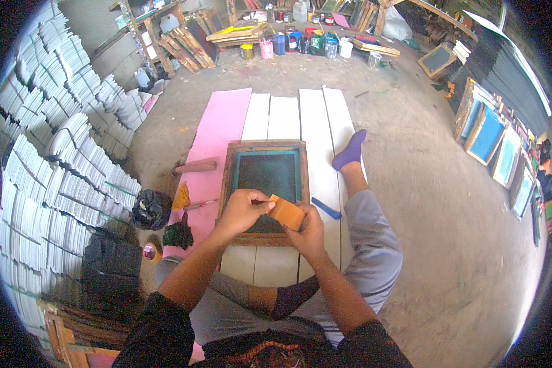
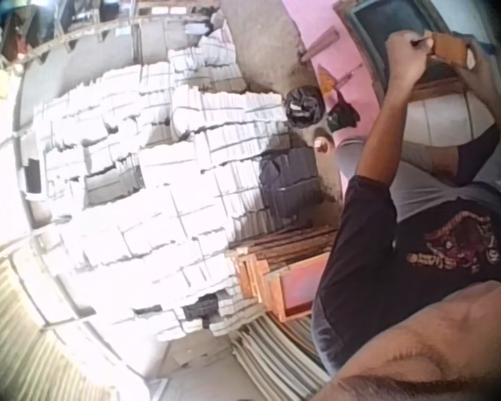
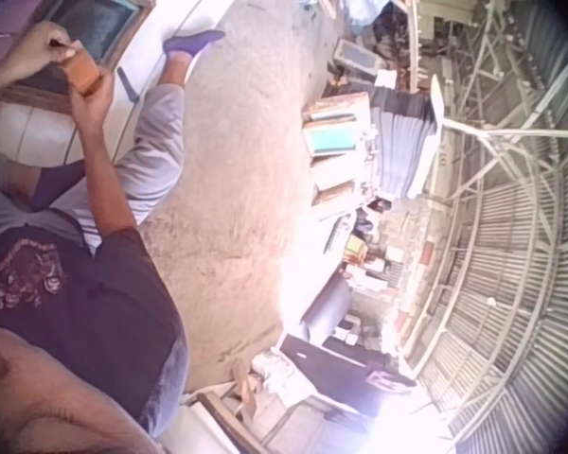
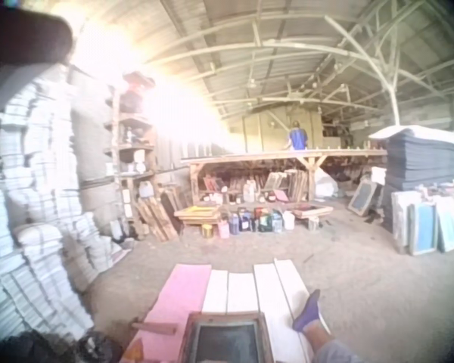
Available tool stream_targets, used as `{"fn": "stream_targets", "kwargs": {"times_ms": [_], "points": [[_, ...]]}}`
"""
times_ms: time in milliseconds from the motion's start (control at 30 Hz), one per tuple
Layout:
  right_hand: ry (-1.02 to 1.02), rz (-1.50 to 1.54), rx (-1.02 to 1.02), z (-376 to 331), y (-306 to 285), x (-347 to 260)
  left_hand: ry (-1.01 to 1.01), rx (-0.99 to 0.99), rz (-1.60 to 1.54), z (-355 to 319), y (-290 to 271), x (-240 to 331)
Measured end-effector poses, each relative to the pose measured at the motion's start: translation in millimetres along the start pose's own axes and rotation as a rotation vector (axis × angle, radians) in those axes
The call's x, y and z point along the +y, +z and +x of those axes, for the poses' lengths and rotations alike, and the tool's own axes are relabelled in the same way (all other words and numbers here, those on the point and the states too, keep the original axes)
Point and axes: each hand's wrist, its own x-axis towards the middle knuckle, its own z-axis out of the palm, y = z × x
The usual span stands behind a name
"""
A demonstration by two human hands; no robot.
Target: The person sits on the floor and wipes the surface of a wooden frame with a cloth, then applies masking tape along the edges of the frame. The person handles the frame, a cloth, and a roll of tape during the task.
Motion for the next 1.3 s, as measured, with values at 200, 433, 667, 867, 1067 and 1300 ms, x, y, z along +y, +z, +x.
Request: {"fn": "stream_targets", "kwargs": {"times_ms": [200, 433, 667, 867, 1067, 1300], "points": [[-0.186, -0.092, -0.138, 21, -12, -15, -0.07, 0.049, -0.217, -8, -14, -9], [-0.293, -0.507, -0.454, 27, -27, -18, -0.219, 0.146, -0.341, -37, -26, -61], [-0.197, -0.639, -0.653, 15, -46, 9, -0.423, 0.15, -0.389, -63, -40, -112], [-0.126, -0.76, -0.751, 17, -67, 29, -0.475, 0.221, -0.513, -76, -54, -168], [0.012, -0.839, -0.795, 15, -89, 46, -0.55, 0.226, -0.529, -86, -58, -208], [0.41, -0.356, -0.641, 6, -106, 90, -0.597, 0.271, -0.546, -90, -61, -245]]}}
